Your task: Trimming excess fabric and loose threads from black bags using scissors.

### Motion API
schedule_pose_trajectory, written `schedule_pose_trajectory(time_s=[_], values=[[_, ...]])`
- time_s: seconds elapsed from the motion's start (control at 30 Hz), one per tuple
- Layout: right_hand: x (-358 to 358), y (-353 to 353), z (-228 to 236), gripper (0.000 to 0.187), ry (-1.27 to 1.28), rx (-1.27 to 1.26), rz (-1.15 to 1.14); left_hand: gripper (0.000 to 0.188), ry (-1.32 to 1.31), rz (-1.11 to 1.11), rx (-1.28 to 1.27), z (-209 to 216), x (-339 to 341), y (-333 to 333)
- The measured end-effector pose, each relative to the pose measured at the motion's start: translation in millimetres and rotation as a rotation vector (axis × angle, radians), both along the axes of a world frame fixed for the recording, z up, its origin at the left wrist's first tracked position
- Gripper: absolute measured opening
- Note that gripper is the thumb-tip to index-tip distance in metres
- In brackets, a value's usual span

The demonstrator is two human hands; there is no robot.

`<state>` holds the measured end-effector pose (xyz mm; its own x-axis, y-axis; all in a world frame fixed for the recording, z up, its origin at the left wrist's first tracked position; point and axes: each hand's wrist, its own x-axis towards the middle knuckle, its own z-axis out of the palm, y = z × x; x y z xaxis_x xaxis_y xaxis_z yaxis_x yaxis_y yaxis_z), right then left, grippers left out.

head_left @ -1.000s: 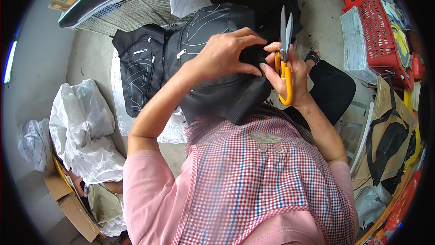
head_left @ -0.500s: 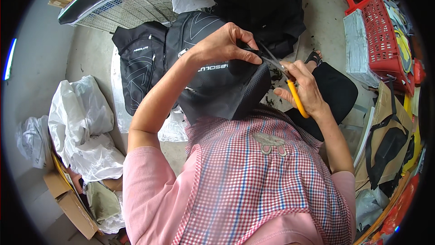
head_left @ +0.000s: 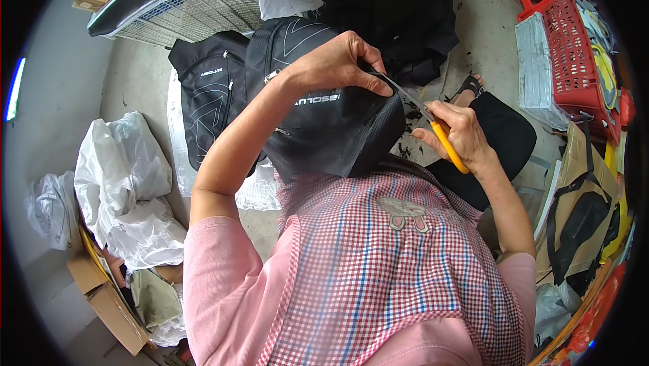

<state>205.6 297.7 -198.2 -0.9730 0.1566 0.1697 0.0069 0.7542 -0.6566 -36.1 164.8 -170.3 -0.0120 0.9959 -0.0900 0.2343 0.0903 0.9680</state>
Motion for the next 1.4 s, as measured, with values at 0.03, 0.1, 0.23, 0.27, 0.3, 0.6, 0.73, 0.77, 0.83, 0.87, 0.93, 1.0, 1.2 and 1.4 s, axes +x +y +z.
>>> schedule_pose_trajectory(time_s=[0.03,0.1,0.23,0.27,0.3,0.6,0.73,0.77,0.83,0.87,0.93,1.0,1.2,1.4], values=[[-1.0,-0.3,1.9,0.044,-0.001,0.037,0.0,0.015,0.008,-0.005,-0.006,-1.0,-0.6,-0.1],[-3.1,-1.6,6.0,0.039,-0.004,0.111,-0.001,0.016,0.022,-0.017,-0.019,-3.3,-1.9,0.1],[-6.3,-7.2,0.8,0.032,0.055,0.045,-0.006,0.015,0.009,-0.026,-0.032,-1.8,0.1,1.7],[-7.0,-8.8,-2.4,0.03,0.085,-0.007,-0.006,0.015,-0.002,-0.026,-0.036,-1.1,1.0,2.1],[-7.4,-9.7,-5.4,0.027,0.115,-0.059,-0.004,0.014,-0.012,-0.025,-0.041,-0.8,1.5,2.8],[0.6,-9.3,-21.6,0.017,0.028,-0.448,-0.144,0.038,0.356,-0.032,0.03,-15.6,4.3,18.2],[9.0,-47.0,-44.7,0.024,0.032,-1.083,-0.46,0.053,0.497,-0.103,-0.019,-1.0,-0.6,45.9],[17.6,-45.5,-60.7,0.027,0.077,-0.487,-0.266,0.059,0.657,0.007,0.074,-9.9,-18.4,61.0],[14.1,-49.7,-51.4,0.033,-0.026,-0.222,-0.236,0.073,0.91,0.048,-0.119,-29.0,-65.3,80.4],[7.4,-53.6,-31.2,0.036,-0.181,-0.546,-0.402,0.082,0.986,-0.021,-0.406,-42.6,-96.1,85.8],[6.2,-48.6,-11.4,0.035,-0.087,-0.564,-0.39,0.093,0.686,0.015,-0.719,-112.3,-160.2,65.0],[10.0,-34.9,-7.5,0.034,0.05,-0.636,-0.415,0.093,0.525,0.092,-0.817,-157.6,-187.4,43.7],[3.2,-6.7,-5.9,0.054,-0.072,-0.882,-0.438,0.061,-0.345,0.25,-0.635,-193.8,-175.9,-23.5],[-5.3,7.7,-2.7,0.049,-0.075,-0.953,-0.356,0.051,-0.232,0.249,-0.369,-105.4,-157.2,-23.8]])
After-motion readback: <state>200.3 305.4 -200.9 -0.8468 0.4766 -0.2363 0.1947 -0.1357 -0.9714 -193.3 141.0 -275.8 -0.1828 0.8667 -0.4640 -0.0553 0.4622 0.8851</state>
